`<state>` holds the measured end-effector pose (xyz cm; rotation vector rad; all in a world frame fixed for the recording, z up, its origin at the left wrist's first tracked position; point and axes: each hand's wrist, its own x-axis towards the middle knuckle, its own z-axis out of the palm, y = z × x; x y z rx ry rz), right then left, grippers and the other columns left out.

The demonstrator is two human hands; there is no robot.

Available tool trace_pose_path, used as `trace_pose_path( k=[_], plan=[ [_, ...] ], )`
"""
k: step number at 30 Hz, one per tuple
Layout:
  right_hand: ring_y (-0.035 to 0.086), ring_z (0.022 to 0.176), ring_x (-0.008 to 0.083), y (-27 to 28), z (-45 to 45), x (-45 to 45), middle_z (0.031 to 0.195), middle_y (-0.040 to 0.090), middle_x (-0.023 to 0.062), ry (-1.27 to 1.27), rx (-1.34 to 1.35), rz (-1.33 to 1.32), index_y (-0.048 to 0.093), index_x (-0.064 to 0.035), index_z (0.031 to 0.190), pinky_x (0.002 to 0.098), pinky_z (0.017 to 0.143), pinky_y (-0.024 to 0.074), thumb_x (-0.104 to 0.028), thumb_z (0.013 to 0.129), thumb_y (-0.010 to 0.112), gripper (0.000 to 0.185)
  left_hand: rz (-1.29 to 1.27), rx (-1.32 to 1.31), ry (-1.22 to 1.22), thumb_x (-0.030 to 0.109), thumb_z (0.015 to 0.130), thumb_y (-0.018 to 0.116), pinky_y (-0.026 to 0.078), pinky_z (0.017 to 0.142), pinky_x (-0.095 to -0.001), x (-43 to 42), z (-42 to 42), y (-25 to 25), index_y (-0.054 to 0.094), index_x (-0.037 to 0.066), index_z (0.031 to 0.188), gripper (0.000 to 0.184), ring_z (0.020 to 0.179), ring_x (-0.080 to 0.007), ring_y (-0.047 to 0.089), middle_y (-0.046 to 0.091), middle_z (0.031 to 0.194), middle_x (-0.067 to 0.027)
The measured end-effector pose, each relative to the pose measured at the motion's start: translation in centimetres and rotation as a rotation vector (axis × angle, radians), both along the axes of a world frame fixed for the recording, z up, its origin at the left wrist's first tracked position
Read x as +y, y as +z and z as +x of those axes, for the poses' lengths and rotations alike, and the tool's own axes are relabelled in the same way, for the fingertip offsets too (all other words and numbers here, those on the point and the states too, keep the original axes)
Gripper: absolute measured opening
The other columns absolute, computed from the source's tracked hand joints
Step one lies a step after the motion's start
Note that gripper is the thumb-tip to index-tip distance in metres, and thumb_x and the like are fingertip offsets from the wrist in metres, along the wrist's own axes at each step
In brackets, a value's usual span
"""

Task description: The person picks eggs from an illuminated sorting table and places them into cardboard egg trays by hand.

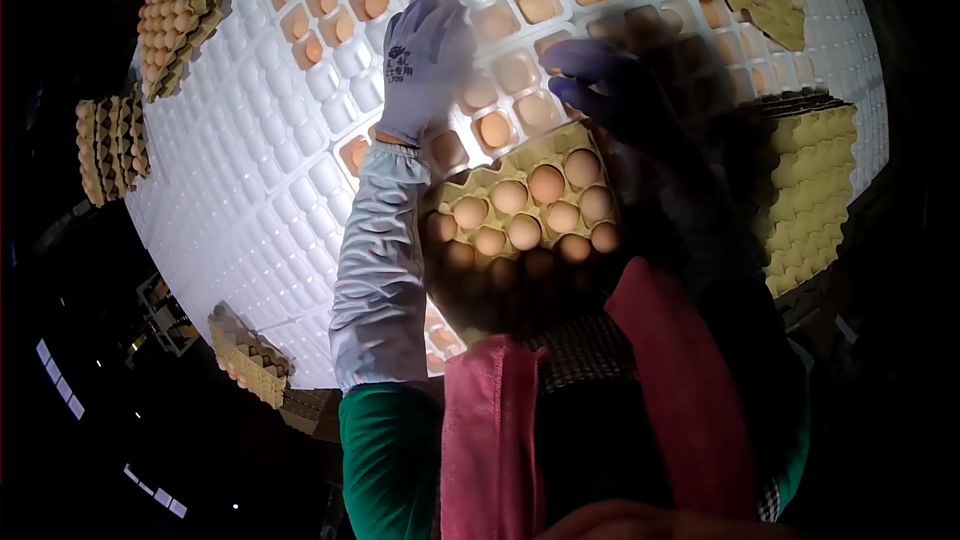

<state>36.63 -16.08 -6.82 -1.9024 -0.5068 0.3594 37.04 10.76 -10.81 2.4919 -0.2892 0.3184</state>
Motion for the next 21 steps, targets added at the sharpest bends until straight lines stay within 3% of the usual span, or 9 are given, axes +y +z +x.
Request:
trace_pose_path(
  k=[2, 4, 6, 9, 12, 14, 18, 20, 21],
  plan=[
    [0.068, 0.099, 0.0279, 2.8, -4.1, -1.5, 0.104, 0.07, 0.0107, 0.15, -0.057, -0.079, 0.07, -0.004, 0.108, 0.0399, 0.082, 0.0558, -0.017, 0.088, 0.073, 0.024, -0.305, 0.208, 0.069, 0.011, 0.095, 0.066, 0.052, 0.093, -0.0325, 0.0, -3.0, 3.6, 0.069, 0.002, 0.122, 0.029, 0.104, -0.0225, 0.068, 0.071, 0.114, -0.0131],
    [0.067, 0.097, 0.0285, 3.6, -7.6, -2.8, 0.104, 0.069, 0.0101, 0.327, -0.166, -0.157, 0.071, -0.0068, 0.105, 0.0413, 0.082, 0.0557, -0.017, 0.082, 0.076, 0.026, -0.414, 0.483, 0.081, 0.011, 0.095, 0.066, 0.052, 0.09, -0.032, 1.0, -6.9, 6.0, 0.07, 0.001, 0.118, 0.025, 0.099, -0.0194, 0.068, 0.072, 0.108, -0.0118],
    [0.064, 0.096, 0.0286, 2.5, -10.7, -2.9, 0.105, 0.067, 0.0093, 0.395, -0.293, -0.292, 0.071, -0.0091, 0.105, 0.0414, 0.082, 0.0543, -0.017, 0.077, 0.078, 0.03, -0.219, 0.522, -0.024, 0.013, 0.093, 0.069, 0.052, 0.088, -0.0345, -0.2, -10.5, 9.7, 0.071, 0.001, 0.116, 0.025, 0.098, -0.0231, 0.068, 0.072, 0.106, -0.0124],
    [0.057, 0.095, 0.0299, 1.4, -13.8, -2.2, 0.096, 0.059, 0.0079, 0.34, -0.446, -0.502, 0.066, -0.0097, 0.104, 0.0427, 0.083, 0.049, -0.015, 0.073, 0.074, 0.032, -0.099, 0.576, -0.184, 0.025, 0.09, 0.072, 0.051, 0.091, -0.0421, -2.1, -15.7, 10.6, 0.072, 0.004, 0.112, 0.031, 0.099, -0.0337, 0.065, 0.071, 0.108, -0.0144],
    [0.061, 0.09, 0.0317, -0.3, -13.6, -2.6, 0.097, 0.062, 0.0096, 0.318, -0.491, -0.327, 0.065, -0.0078, 0.096, 0.0443, 0.078, 0.0505, -0.011, 0.076, 0.069, 0.021, 0.058, 0.442, -0.26, 0.03, 0.087, 0.072, 0.044, 0.098, -0.0459, -5.2, -19.6, 9.2, 0.069, 0.006, 0.11, 0.034, 0.106, -0.0352, 0.059, 0.067, 0.106, -0.0123],
    [0.063, 0.102, 0.0347, 1.5, -13.1, -3.7, 0.106, 0.065, 0.0106, 0.33, -0.632, -0.235, 0.067, -0.0066, 0.103, 0.0442, 0.085, 0.0522, -0.011, 0.078, 0.07, 0.025, 0.21, 0.355, -0.181, 0.028, 0.085, 0.071, 0.041, 0.101, -0.047, -6.9, -21.4, 7.9, 0.066, 0.009, 0.112, 0.034, 0.104, -0.0356, 0.056, 0.063, 0.101, -0.0122],
    [0.062, 0.117, 0.0337, 7.6, -14.3, -6.3, 0.123, 0.065, 0.0148, 0.282, -0.71, -0.142, 0.066, -0.0053, 0.117, 0.0431, 0.098, 0.0505, -0.01, 0.087, 0.07, 0.031, 0.141, 0.136, -0.086, 0.024, 0.083, 0.071, 0.038, 0.108, -0.0503, -7.9, -22.4, 7.2, 0.064, 0.011, 0.104, 0.025, 0.098, -0.0322, 0.057, 0.06, 0.097, -0.0094],
    [0.062, 0.119, 0.0315, 8.7, -14.3, -7.4, 0.126, 0.064, 0.0145, 0.122, -0.629, -0.155, 0.064, -0.0043, 0.124, 0.0418, 0.102, 0.0492, -0.009, 0.091, 0.069, 0.034, -0.017, 0.17, -0.063, 0.021, 0.085, 0.071, 0.039, 0.109, -0.0504, -7.0, -22.9, 7.2, 0.064, 0.009, 0.11, 0.029, 0.101, -0.0308, 0.06, 0.063, 0.104, -0.0089],
    [0.062, 0.119, 0.0301, 6.1, -13.5, -7.8, 0.125, 0.064, 0.0134, 0.003, -0.62, -0.156, 0.062, -0.0029, 0.127, 0.0409, 0.103, 0.0491, -0.008, 0.092, 0.068, 0.035, -0.097, 0.187, -0.06, 0.019, 0.085, 0.071, 0.04, 0.11, -0.0504, -6.3, -23.3, 7.3, 0.064, 0.008, 0.113, 0.031, 0.102, -0.0302, 0.061, 0.065, 0.107, -0.0087]
  ],
)
